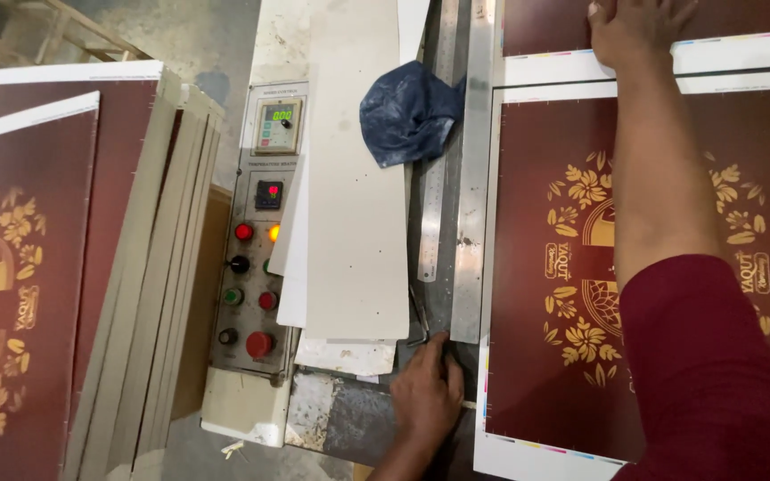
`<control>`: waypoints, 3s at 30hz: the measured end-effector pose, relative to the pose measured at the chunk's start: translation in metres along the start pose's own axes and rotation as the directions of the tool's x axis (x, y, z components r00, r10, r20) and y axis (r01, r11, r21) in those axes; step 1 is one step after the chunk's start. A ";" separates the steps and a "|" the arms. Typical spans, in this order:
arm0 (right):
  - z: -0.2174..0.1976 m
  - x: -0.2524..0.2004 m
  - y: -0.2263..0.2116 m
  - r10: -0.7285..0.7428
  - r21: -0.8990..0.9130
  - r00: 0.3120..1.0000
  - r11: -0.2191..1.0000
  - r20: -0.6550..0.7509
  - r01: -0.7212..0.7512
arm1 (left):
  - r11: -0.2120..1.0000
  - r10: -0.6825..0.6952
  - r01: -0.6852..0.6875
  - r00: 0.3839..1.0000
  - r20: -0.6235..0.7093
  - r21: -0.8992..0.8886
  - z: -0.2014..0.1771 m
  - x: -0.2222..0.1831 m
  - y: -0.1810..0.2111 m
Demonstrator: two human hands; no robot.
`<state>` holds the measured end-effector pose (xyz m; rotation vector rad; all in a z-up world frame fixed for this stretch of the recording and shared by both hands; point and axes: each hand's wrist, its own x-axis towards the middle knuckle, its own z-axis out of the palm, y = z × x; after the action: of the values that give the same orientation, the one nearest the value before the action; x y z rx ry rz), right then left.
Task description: Feeding printed sheets into a finishing machine for processing.
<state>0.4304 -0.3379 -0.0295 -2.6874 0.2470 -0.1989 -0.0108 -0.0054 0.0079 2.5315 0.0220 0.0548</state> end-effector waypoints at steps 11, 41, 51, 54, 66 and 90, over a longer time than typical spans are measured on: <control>-0.050 -0.125 0.015 0.040 -0.014 0.994 0.999 0.102 -0.039 | 0.998 -0.012 0.011 1.000 -0.024 -0.061 -0.002 -0.006 -0.002; -0.077 -0.623 0.249 0.188 0.335 0.771 0.942 -0.609 0.035 | 0.932 -0.211 0.362 0.469 -0.857 -0.032 -0.072 0.047 -0.287; -0.085 -0.629 0.234 0.154 0.142 0.763 0.986 -0.628 -0.082 | 0.941 -0.156 0.337 0.509 -0.846 0.029 -0.058 0.054 -0.323; -0.092 -0.631 0.214 0.256 0.364 0.795 0.930 -0.550 -0.048 | 0.949 -0.152 0.315 0.521 -0.840 0.023 -0.059 0.059 -0.328; -0.120 -0.639 0.168 0.291 0.249 0.854 0.948 -0.432 -0.197 | 0.889 -0.310 0.457 0.548 -0.777 -0.032 -0.075 0.048 -0.312; -0.133 -0.583 0.197 0.386 0.092 0.917 0.921 -0.101 -0.378 | 0.922 -0.383 0.266 0.527 -0.758 -0.281 -0.092 0.031 -0.271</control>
<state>-0.1889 -0.4487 -0.0542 -2.4972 0.7790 -0.2395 0.0150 0.2703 -0.0708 2.1006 0.8354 1.0257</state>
